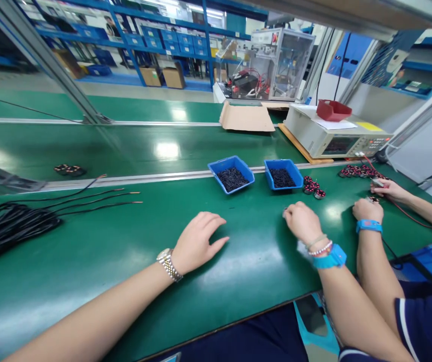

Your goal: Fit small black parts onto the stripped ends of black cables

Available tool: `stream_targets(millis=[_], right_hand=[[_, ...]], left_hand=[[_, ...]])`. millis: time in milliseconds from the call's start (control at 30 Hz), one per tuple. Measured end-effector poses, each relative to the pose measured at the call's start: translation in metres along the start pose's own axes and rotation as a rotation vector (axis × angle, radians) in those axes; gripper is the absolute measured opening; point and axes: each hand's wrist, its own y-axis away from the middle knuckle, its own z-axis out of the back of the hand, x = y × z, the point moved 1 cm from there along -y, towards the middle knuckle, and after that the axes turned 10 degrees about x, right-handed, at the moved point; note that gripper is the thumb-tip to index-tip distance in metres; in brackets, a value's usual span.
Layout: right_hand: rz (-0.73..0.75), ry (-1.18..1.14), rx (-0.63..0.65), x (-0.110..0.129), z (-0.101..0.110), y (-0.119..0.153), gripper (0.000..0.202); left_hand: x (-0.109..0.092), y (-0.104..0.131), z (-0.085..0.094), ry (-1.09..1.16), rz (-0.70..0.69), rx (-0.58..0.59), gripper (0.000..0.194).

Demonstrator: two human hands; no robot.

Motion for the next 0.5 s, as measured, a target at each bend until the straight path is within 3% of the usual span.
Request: stream_targets(millis=[100,200,300,400,500], right_hand=[[0.336,-0.125,0.057,0.051,0.009,0.009,0.027],[0.511,-0.186,0.047,0.091,0.011,-0.01,0.02],[0.559,-0.192,0.116,0.118,0.002,-0.044,0.014],[0.534,-0.179,0.159,0.131,-0.008,-0.066,0.009],[0.522,-0.192,0.172,0.13,-0.011,-0.066,0.011]], left_hand=[[-0.016,0.005,-0.008,0.019,-0.048,0.156,0.035],[-0.024,0.008,-0.014,0.016,-0.008,0.259,0.042],[-0.022,0.009,-0.017,0.018,0.015,0.272,0.03],[-0.013,0.007,-0.017,0.104,-0.064,0.255,0.019],[-0.006,0.006,-0.016,0.238,-0.151,0.208,0.034]])
